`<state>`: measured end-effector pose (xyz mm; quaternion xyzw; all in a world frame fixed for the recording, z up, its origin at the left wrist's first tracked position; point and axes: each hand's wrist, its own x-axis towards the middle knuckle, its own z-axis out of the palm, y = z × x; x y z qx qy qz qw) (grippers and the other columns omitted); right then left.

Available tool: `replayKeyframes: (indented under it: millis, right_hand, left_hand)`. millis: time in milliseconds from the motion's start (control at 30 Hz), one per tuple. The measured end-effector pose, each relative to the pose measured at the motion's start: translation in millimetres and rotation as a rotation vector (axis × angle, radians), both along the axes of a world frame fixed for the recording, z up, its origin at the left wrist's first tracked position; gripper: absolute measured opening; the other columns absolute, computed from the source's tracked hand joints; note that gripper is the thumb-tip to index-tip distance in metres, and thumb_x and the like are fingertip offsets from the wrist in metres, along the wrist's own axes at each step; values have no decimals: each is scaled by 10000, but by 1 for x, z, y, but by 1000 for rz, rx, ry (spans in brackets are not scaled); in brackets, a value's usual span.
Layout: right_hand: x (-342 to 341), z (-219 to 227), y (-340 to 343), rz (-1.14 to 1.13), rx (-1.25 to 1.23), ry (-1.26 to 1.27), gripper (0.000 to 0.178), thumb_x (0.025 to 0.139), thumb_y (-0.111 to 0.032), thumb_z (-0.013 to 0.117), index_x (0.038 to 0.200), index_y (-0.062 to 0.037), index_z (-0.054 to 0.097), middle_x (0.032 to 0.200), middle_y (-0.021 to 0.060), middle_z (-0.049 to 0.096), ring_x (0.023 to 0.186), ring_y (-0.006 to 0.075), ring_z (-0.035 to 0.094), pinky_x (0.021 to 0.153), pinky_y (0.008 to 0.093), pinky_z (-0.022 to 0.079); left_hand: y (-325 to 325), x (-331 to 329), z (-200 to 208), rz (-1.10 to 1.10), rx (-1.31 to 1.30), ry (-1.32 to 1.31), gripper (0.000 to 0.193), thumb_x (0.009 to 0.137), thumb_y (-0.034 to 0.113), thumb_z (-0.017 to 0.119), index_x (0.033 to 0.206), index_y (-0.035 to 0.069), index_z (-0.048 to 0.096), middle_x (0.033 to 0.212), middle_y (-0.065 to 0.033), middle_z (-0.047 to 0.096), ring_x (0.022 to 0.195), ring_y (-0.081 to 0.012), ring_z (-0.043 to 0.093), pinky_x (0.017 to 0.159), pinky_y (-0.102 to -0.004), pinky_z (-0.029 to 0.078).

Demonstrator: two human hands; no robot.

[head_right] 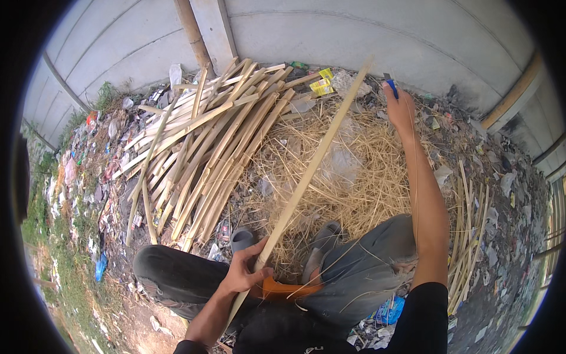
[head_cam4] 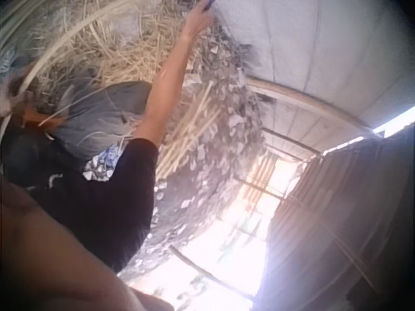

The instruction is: The person sits on the ground and uses a knife to split long bamboo poles into thin strips. They hold the pole with one hand and use the knife to shave and separate the bamboo, discarding the resulting strips onto a pile.

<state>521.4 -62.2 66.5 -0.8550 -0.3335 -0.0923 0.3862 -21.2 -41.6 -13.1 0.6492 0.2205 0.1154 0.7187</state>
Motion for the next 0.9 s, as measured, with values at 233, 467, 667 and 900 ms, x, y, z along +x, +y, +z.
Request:
replayKeyframes:
  millis: [233, 467, 667, 900]
  right_hand:
    - [-148, 28, 32, 483, -275, -5, 490, 983, -485, 629, 923, 1, 624, 728, 177, 625, 680, 320, 619, 675, 436, 486]
    - [-157, 32, 43, 392, 24, -8, 507, 939, -477, 697, 1018, 19, 625, 721, 119, 638, 642, 231, 603, 638, 391, 487]
    - [-64, 19, 48, 174, 418, 467, 645, 905, -542, 727, 1228, 13, 670, 804, 88, 678, 601, 111, 572, 541, 310, 440]
    - [9, 9, 30, -46, 436, 269, 424, 897, -395, 737, 1044, 3, 758, 769, 91, 704, 645, 167, 627, 641, 365, 495]
  left_hand:
    - [21, -3, 1, 167, -6, -100, 742, 825, -83, 639, 1527, -65, 399, 1217, -91, 624, 829, -106, 612, 721, -277, 522]
    - [20, -5, 1, 169, 26, -95, 765, 781, -81, 616, 1510, -113, 385, 1531, -187, 461, 1420, -195, 392, 1179, -335, 276]
    - [0, -6, -11, 90, 193, -4, 808, 745, 9, 695, 1489, -118, 408, 1331, -206, 619, 1225, -171, 559, 1039, -283, 413]
    - [-10, -2, -9, -127, 301, 103, 779, 734, 81, 710, 1451, -106, 467, 824, -205, 703, 689, -175, 697, 686, -295, 546]
